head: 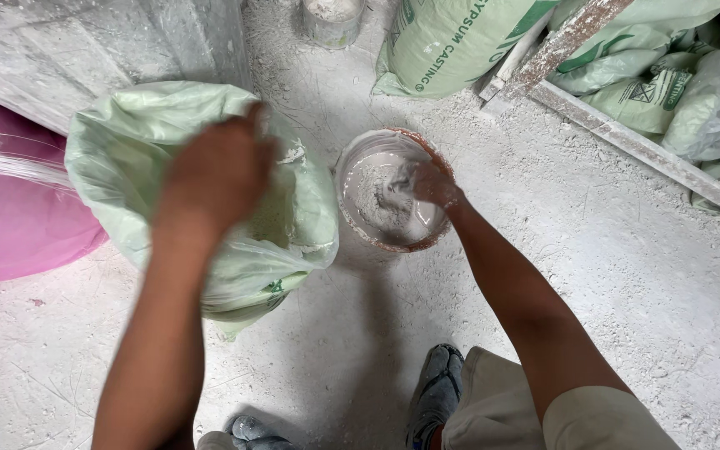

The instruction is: The person brushes a brown liquid coating along a decorative plaster molding strip, then carries a plastic bowl to a gypsum powder bag, pours water from a pink cup into the bowl, scoops gypsum powder from the bag into the bowl by hand, and kneads and mixes the powder and water into a slurry with their hand.

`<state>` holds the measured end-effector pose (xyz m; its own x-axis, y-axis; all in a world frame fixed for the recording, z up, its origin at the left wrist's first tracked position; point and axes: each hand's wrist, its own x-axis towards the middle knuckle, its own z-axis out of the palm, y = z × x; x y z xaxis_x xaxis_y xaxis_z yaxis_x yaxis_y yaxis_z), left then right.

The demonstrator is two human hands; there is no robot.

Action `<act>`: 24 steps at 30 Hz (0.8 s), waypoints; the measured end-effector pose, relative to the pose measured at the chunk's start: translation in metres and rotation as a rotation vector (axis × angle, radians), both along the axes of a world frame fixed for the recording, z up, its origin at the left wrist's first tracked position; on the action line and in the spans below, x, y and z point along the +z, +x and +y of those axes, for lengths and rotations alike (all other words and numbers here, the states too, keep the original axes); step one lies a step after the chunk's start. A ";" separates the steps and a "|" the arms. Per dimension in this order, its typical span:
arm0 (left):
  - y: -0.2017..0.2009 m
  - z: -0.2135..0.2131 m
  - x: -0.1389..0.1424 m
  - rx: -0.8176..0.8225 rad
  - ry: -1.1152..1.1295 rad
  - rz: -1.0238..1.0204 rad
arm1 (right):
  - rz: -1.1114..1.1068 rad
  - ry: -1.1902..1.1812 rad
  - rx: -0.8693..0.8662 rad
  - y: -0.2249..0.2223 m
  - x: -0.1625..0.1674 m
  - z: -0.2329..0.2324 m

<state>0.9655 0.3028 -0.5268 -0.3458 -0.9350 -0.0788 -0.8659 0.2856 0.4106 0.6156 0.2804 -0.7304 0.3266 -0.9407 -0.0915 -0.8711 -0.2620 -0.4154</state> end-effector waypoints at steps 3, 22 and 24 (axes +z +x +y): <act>-0.068 0.040 -0.026 -0.249 0.037 0.140 | -0.125 -0.029 -0.105 -0.009 0.014 0.000; -0.137 0.066 -0.210 0.277 0.905 0.692 | -0.089 -0.132 -0.271 -0.018 0.041 -0.016; -0.142 0.063 -0.196 0.400 0.939 0.872 | 0.038 -0.419 -0.191 -0.021 0.044 -0.017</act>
